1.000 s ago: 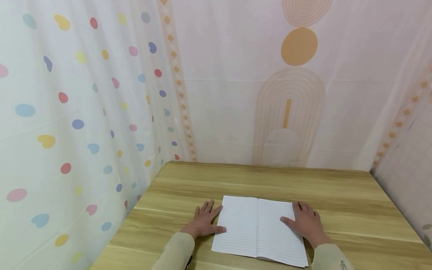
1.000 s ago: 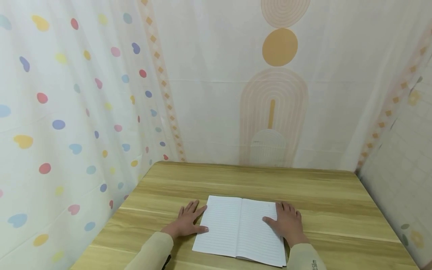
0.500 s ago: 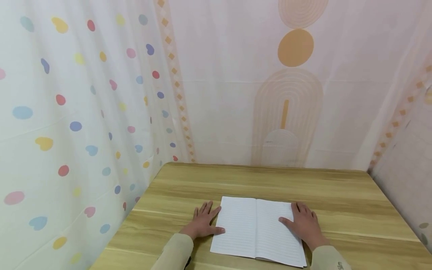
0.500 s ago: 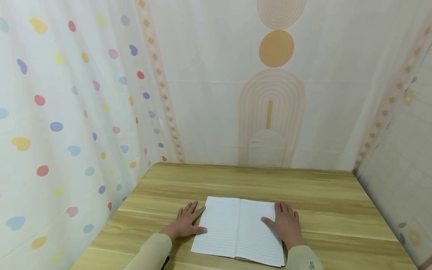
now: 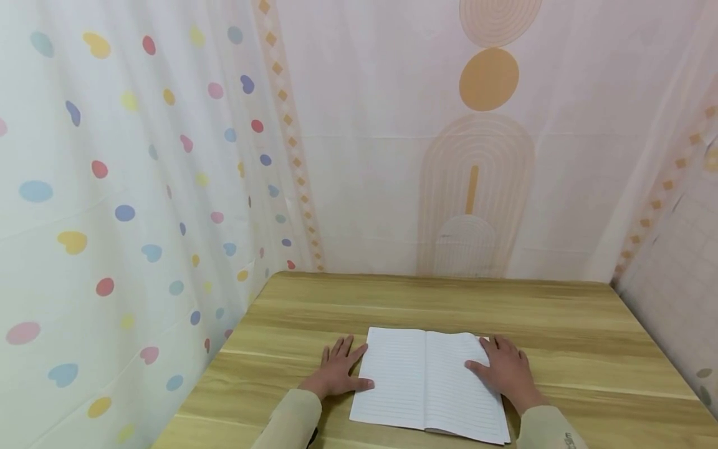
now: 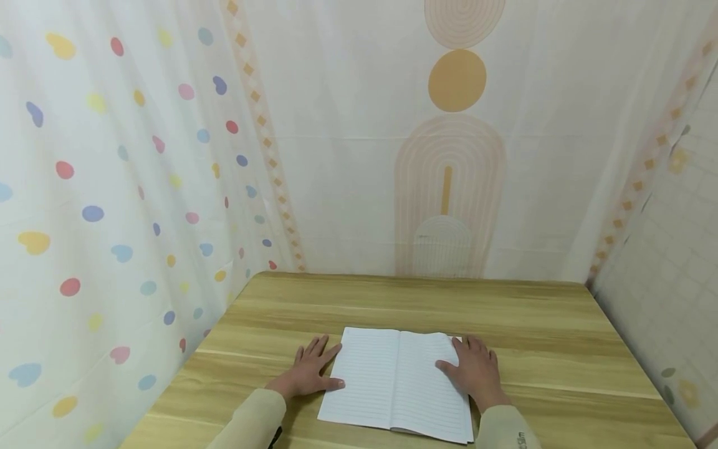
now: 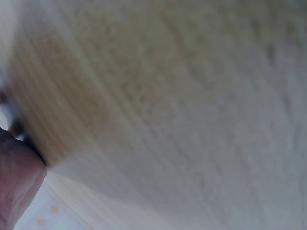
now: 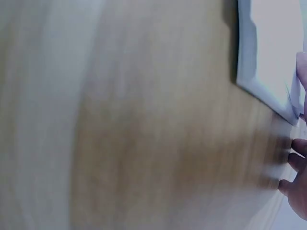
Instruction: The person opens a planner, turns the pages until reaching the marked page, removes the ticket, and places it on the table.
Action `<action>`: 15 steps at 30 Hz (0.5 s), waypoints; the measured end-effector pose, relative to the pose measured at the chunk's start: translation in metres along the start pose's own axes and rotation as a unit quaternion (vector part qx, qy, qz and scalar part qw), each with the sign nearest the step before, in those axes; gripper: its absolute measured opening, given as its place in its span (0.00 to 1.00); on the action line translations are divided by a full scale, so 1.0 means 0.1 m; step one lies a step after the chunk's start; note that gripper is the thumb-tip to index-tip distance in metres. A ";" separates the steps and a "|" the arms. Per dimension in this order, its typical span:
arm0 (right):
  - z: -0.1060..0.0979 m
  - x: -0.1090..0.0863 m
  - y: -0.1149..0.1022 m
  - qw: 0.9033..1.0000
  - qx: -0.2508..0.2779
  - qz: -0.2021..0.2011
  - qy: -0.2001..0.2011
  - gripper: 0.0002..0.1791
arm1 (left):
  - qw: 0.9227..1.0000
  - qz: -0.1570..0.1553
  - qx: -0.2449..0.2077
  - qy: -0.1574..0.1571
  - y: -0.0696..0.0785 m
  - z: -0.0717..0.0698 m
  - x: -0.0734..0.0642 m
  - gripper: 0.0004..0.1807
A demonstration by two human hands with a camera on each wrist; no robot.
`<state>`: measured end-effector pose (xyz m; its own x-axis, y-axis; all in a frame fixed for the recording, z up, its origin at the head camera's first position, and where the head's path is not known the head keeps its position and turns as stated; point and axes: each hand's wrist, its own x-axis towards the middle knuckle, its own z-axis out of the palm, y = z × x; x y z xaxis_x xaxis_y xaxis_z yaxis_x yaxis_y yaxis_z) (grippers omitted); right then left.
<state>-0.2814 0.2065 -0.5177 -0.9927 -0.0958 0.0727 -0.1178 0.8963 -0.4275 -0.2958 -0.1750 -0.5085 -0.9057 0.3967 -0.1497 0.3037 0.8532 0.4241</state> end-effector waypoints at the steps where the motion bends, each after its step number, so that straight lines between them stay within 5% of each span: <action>1: 0.00 0.00 0.01 1.000 -0.002 0.000 -0.001 0.44 | 1.000 -0.001 0.001 0.000 0.00 0.00 0.00 0.50; 15: -0.07 0.04 -0.12 0.998 0.036 -0.018 0.049 0.29 | 1.000 -0.001 -0.003 -0.003 0.00 0.00 0.00 0.49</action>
<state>-0.2834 0.1985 -0.5061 -0.9811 -0.0816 0.1755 -0.1586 0.8588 -0.4871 -0.2955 -0.1747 -0.5082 -0.9046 0.3972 -0.1549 0.3005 0.8517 0.4293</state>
